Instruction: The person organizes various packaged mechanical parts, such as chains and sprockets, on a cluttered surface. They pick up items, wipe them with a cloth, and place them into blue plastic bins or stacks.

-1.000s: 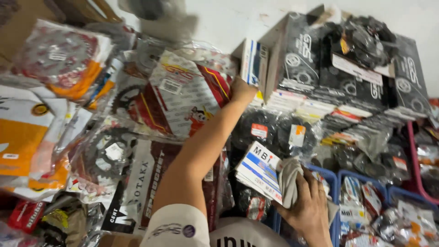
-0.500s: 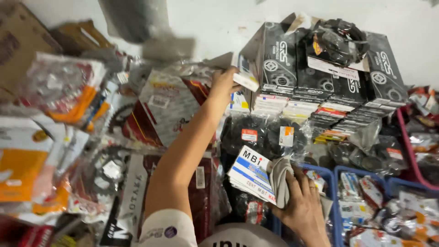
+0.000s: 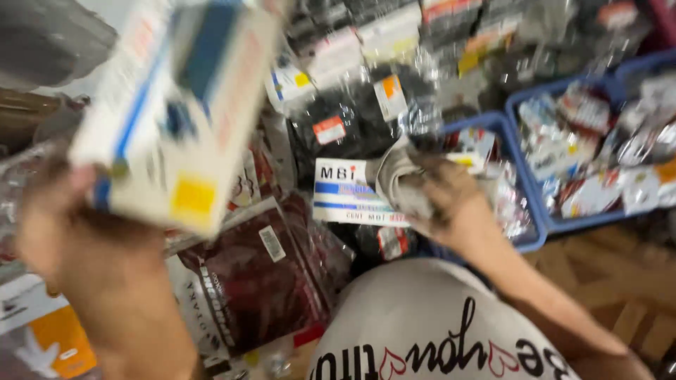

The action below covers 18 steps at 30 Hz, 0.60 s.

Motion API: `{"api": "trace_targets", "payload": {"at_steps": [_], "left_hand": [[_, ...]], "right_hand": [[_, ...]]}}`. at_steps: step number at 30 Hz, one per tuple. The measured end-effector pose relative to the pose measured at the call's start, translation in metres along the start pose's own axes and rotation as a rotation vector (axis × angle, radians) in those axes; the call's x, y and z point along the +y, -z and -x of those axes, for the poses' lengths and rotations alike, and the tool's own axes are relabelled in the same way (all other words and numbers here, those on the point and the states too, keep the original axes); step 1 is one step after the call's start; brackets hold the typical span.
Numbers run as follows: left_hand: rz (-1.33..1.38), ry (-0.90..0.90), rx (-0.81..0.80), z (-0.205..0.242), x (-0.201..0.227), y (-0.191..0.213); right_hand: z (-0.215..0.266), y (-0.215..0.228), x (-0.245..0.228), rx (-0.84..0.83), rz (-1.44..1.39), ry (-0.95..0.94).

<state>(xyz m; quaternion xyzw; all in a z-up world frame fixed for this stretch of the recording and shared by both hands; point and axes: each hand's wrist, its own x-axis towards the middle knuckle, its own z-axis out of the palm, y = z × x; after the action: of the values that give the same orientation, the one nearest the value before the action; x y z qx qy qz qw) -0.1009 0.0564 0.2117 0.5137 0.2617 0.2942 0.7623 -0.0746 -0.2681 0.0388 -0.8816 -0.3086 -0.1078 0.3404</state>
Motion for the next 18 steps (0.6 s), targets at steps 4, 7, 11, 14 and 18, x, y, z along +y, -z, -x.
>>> {"api": "trace_targets", "payload": {"at_steps": [4, 7, 11, 14, 18], "left_hand": [[0.006, 0.243, -0.081, 0.014, -0.06, 0.051], [-0.195, 0.527, -0.2, 0.042, -0.091, 0.023], [-0.27, 0.522, -0.715, 0.002, -0.153, 0.037], [-0.411, 0.518, -0.839, -0.029, -0.153, 0.022], [-0.732, -0.072, -1.298, -0.048, -0.139, -0.009]], "right_hand": [[0.027, 0.001, 0.022, 0.331, -0.24, -0.337], [0.04, 0.01, 0.036, 0.816, -0.756, -0.727], [0.055, 0.017, 0.04, 0.89, -0.894, -0.511], [0.06, 0.017, 0.026, 0.778, -0.712, -0.534], [0.038, -0.001, 0.017, 0.64, -0.556, -0.362]]}}
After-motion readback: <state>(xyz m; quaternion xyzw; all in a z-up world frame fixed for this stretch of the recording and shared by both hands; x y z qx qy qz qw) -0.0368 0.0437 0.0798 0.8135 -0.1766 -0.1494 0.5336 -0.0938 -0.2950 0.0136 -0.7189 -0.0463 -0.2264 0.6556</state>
